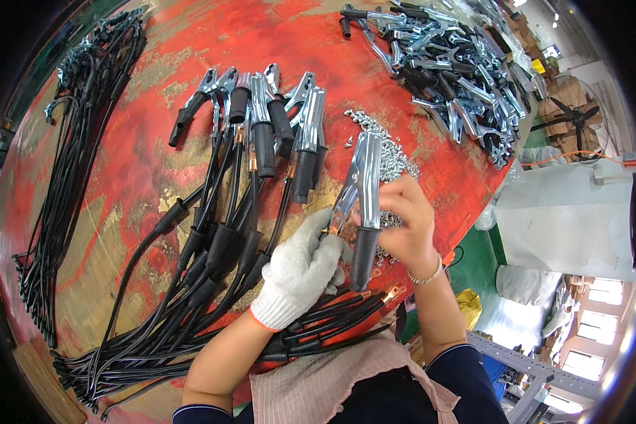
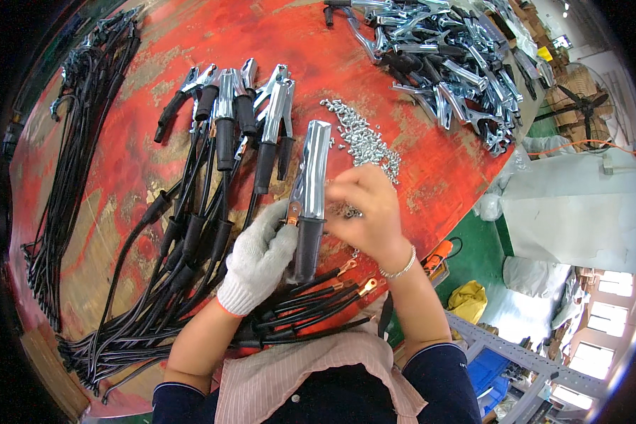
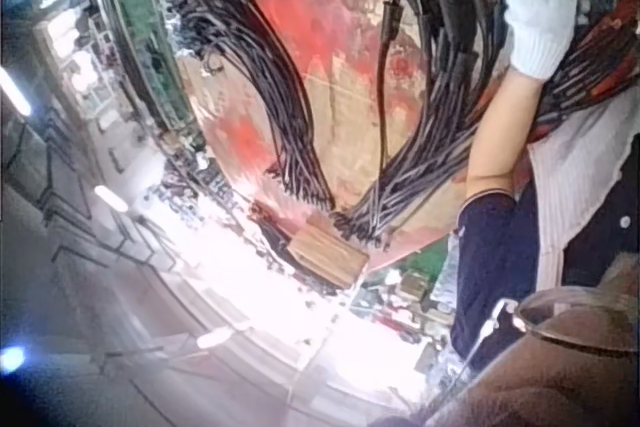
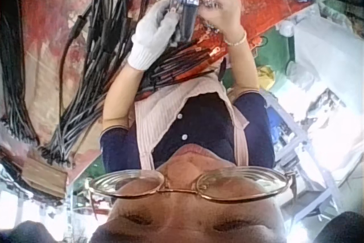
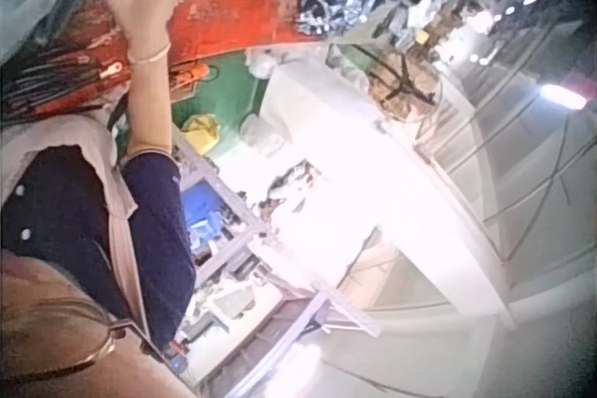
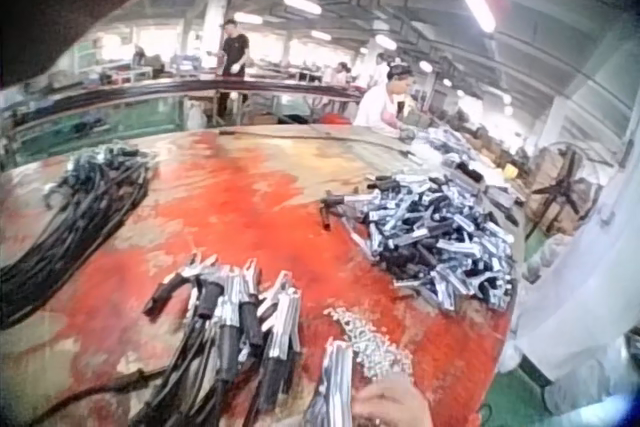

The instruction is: Attaching clamps and rubber sleeves to electrical cables.

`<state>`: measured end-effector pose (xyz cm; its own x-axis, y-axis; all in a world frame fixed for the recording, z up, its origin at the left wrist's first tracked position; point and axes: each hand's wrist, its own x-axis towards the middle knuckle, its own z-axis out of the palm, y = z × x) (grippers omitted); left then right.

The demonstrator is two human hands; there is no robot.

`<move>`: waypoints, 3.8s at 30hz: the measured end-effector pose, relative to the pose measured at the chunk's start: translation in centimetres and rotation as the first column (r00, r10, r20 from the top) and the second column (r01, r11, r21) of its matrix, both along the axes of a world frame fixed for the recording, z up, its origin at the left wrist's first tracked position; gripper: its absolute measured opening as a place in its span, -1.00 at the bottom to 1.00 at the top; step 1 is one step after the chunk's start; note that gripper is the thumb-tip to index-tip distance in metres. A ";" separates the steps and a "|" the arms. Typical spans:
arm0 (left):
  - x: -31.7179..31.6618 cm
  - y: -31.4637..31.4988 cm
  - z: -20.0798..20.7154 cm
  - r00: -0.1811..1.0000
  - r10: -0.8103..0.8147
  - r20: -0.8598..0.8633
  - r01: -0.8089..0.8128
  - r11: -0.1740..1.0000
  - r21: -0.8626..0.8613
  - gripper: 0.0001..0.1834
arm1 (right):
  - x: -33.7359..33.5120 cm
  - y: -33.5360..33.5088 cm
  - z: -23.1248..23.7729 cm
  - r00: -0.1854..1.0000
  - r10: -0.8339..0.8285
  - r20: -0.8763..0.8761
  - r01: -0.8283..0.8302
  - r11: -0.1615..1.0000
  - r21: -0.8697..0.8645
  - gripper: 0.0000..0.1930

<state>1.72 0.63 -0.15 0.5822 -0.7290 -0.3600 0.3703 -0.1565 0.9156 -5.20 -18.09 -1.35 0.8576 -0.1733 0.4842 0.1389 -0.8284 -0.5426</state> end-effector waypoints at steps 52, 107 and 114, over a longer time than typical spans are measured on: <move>-0.5 -0.3 -0.7 0.991 -0.052 0.120 0.047 0.998 0.038 -0.55 | -0.7 2.9 1.4 1.000 -0.012 0.013 0.012 1.000 -0.003 -0.73; -1.3 -0.7 -2.1 0.995 0.083 0.050 -0.083 0.996 -0.015 -0.69 | -32.3 1.6 -27.6 0.366 -0.458 -0.810 0.321 -0.755 0.572 -0.67; -1.1 -0.7 -1.4 0.998 0.058 0.023 -0.060 0.996 0.067 -0.76 | -24.9 -2.0 -17.4 0.369 -0.901 -0.229 0.450 -0.043 0.892 -0.76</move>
<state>0.57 -0.04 -1.57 0.6315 -0.6676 -0.3943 0.3610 -0.1969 0.9115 -30.15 -20.12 -18.74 -0.1556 -0.9743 -0.1627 0.1200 0.1449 -0.9821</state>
